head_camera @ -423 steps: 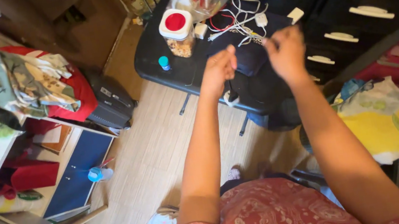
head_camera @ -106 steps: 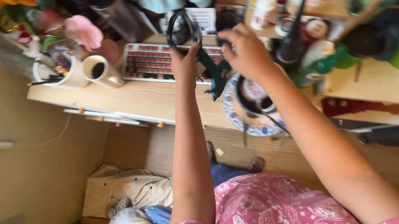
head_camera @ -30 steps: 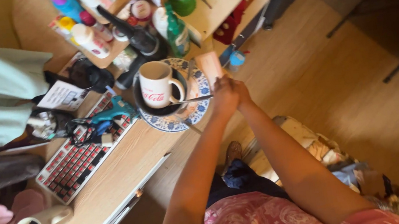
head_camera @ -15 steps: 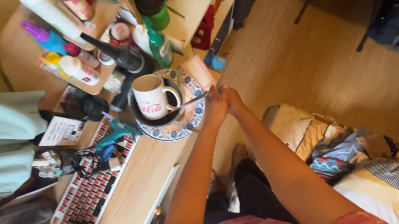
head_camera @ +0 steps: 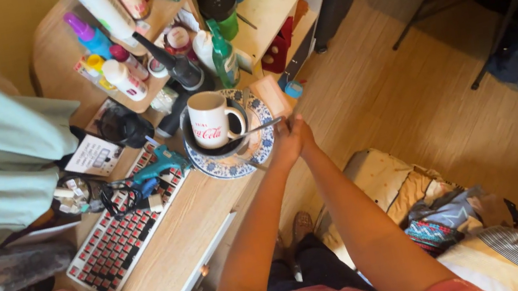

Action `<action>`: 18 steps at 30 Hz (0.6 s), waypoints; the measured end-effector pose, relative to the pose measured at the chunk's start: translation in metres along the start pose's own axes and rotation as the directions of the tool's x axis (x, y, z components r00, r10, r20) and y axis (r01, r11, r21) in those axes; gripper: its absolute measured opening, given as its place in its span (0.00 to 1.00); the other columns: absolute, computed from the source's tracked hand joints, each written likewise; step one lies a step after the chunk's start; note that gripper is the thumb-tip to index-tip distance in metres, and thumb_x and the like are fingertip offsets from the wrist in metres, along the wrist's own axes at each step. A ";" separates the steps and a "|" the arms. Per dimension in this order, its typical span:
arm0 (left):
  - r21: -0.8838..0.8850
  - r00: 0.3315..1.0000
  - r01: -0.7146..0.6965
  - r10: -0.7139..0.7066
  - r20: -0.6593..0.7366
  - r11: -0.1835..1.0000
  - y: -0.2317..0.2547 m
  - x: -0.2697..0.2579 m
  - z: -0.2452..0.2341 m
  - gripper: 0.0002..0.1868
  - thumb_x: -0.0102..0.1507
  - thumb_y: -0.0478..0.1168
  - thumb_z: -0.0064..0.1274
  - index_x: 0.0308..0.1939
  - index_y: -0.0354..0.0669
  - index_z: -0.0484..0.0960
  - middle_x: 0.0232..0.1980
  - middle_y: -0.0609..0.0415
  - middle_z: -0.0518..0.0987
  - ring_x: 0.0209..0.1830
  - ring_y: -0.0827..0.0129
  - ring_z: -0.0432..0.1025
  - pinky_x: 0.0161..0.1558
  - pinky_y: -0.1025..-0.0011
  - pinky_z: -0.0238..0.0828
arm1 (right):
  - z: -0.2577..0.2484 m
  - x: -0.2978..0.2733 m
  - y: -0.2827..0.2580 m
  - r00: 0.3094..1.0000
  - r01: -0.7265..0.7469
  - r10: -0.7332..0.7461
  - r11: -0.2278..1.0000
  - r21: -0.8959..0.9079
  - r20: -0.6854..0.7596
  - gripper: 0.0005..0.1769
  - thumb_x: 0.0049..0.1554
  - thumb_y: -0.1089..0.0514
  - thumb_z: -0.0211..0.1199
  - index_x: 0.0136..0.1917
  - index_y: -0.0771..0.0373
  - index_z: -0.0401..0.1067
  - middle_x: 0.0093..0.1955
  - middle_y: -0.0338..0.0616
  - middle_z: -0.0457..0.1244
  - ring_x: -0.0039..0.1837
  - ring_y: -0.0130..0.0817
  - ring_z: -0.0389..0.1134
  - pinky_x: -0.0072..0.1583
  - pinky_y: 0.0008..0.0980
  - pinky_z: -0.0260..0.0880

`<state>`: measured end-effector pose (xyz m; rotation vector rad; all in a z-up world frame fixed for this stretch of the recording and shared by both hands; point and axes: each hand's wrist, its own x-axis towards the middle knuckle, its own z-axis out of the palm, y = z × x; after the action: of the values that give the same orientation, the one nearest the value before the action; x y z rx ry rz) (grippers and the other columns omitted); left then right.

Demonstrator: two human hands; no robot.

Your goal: The person picks up several yellow and orange flower-shaped objects from a table and places them into a clear plastic bag. The person then moves to a different table, picks up a small black cup and some wires, and places them into the same bag.

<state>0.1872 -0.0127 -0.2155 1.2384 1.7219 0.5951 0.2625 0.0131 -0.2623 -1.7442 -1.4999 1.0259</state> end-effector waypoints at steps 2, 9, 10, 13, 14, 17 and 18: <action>-0.016 1.000 0.004 -0.004 0.003 1.000 0.005 -0.004 0.001 0.51 0.63 0.73 0.39 0.76 0.37 0.60 0.77 0.28 0.57 0.79 0.40 0.51 0.75 0.58 0.50 | -0.011 0.002 -0.001 0.999 -0.026 0.027 0.999 0.026 -0.036 0.24 0.54 0.40 0.61 0.49 0.63 0.70 0.43 0.58 0.71 0.48 0.49 0.73 0.49 0.44 0.71; -0.241 0.983 -0.170 0.183 0.032 0.956 0.056 -0.013 0.002 0.54 0.65 0.76 0.35 0.77 0.32 0.53 0.77 0.30 0.59 0.79 0.44 0.54 0.74 0.59 0.50 | -0.074 0.025 -0.044 0.966 0.152 0.129 0.427 0.891 -0.226 0.14 0.67 0.53 0.51 0.41 0.59 0.67 0.36 0.36 0.59 0.38 0.27 0.57 0.40 0.28 0.59; -0.251 0.981 -0.177 0.192 0.035 0.952 0.068 -0.020 0.000 0.54 0.66 0.76 0.33 0.78 0.32 0.53 0.77 0.29 0.60 0.79 0.44 0.54 0.74 0.59 0.50 | -0.084 0.024 -0.052 0.963 0.128 0.122 0.576 0.807 -0.240 0.05 0.60 0.60 0.53 0.41 0.57 0.65 0.34 0.36 0.59 0.35 0.28 0.58 0.37 0.30 0.59; -0.324 0.961 -0.269 0.276 -0.025 0.907 0.106 -0.048 -0.015 0.53 0.63 0.75 0.34 0.77 0.36 0.57 0.72 0.31 0.69 0.74 0.44 0.63 0.70 0.60 0.58 | -0.114 0.012 -0.084 0.938 0.188 -0.004 0.846 0.500 -0.348 0.07 0.54 0.68 0.59 0.41 0.57 0.65 0.32 0.36 0.60 0.35 0.28 0.62 0.37 0.31 0.63; -0.268 0.969 -0.239 0.247 -0.005 0.933 0.117 -0.060 -0.021 0.52 0.64 0.75 0.32 0.78 0.37 0.57 0.71 0.30 0.69 0.73 0.42 0.63 0.70 0.59 0.58 | -0.130 0.007 -0.092 0.920 0.228 -0.069 0.895 0.384 -0.385 0.08 0.54 0.69 0.61 0.42 0.59 0.66 0.33 0.36 0.61 0.36 0.27 0.64 0.39 0.30 0.65; -0.211 0.968 -0.246 0.251 -0.002 0.946 0.153 -0.084 -0.041 0.47 0.68 0.71 0.30 0.79 0.41 0.59 0.71 0.31 0.70 0.72 0.41 0.65 0.70 0.58 0.58 | -0.167 -0.011 -0.129 0.811 0.337 -0.255 0.939 0.064 -0.526 0.07 0.52 0.70 0.63 0.42 0.61 0.69 0.34 0.42 0.64 0.39 0.30 0.66 0.43 0.33 0.68; -0.272 0.951 -0.305 0.308 -0.033 0.913 0.163 -0.092 -0.045 0.43 0.69 0.68 0.32 0.78 0.42 0.61 0.72 0.32 0.70 0.72 0.42 0.65 0.70 0.58 0.59 | -0.185 -0.022 -0.145 0.799 0.367 -0.300 0.930 0.027 -0.521 0.07 0.52 0.70 0.62 0.43 0.61 0.69 0.35 0.43 0.65 0.39 0.30 0.67 0.44 0.34 0.68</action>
<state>0.2345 -0.0297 -0.0295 1.3148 1.3864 0.9771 0.3465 0.0225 -0.0418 -1.4364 -1.2957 0.4138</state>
